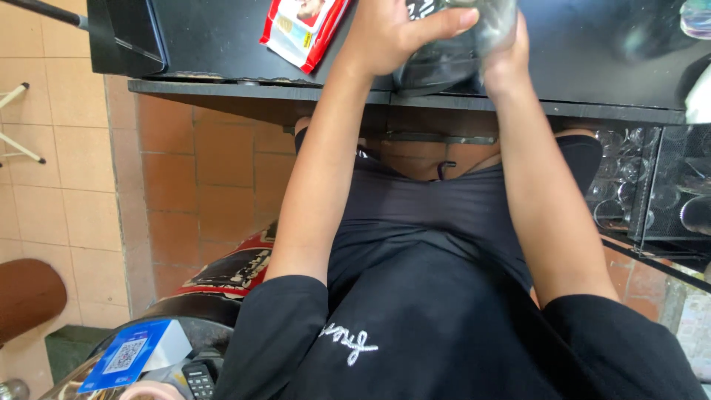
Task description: Wiping down various beverage containers and a straw using a wet wipe.
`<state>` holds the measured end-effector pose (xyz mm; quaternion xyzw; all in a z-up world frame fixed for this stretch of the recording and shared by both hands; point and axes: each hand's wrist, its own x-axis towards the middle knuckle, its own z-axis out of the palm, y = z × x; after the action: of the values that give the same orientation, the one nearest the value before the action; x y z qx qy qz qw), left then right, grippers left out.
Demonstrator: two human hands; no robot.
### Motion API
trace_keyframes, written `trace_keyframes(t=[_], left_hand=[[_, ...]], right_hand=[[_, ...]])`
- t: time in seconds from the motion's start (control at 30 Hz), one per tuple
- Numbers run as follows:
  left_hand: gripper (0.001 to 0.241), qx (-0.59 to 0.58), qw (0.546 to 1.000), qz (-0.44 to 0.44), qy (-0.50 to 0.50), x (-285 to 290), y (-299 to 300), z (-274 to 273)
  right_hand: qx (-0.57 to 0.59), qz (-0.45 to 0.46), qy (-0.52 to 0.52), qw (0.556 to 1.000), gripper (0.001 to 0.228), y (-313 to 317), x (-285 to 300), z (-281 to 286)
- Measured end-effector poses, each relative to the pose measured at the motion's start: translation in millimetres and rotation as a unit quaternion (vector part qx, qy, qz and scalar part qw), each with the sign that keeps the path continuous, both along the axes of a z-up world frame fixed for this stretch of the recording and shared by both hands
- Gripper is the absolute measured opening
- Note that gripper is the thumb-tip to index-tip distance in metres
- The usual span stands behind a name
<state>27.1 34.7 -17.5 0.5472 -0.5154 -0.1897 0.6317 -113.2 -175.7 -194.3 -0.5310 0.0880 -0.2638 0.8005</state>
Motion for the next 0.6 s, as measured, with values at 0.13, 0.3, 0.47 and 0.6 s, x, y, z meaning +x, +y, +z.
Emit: trace_keyframes(t=[0.13,0.3,0.47,0.6], left_hand=[[0.022,0.037,0.999,-0.013,-0.01,0.0,5.5,-9.0],[0.022,0.059,0.998,-0.026,0.005,3.2,6.6,-1.6],[0.025,0.034,0.999,-0.017,-0.037,2.8,6.9,0.5],[0.025,0.092,0.995,-0.029,0.012,2.6,4.2,-4.3]], right_hand=[[-0.249,-0.061,-0.006,0.967,0.037,50.5,-20.4,86.6],[-0.205,-0.086,-0.095,0.97,0.039,57.3,-38.2,77.4],[-0.233,-0.209,-0.059,0.948,0.028,94.9,-51.3,120.7],[-0.37,-0.231,-0.054,0.898,0.021,85.8,-44.4,171.8]])
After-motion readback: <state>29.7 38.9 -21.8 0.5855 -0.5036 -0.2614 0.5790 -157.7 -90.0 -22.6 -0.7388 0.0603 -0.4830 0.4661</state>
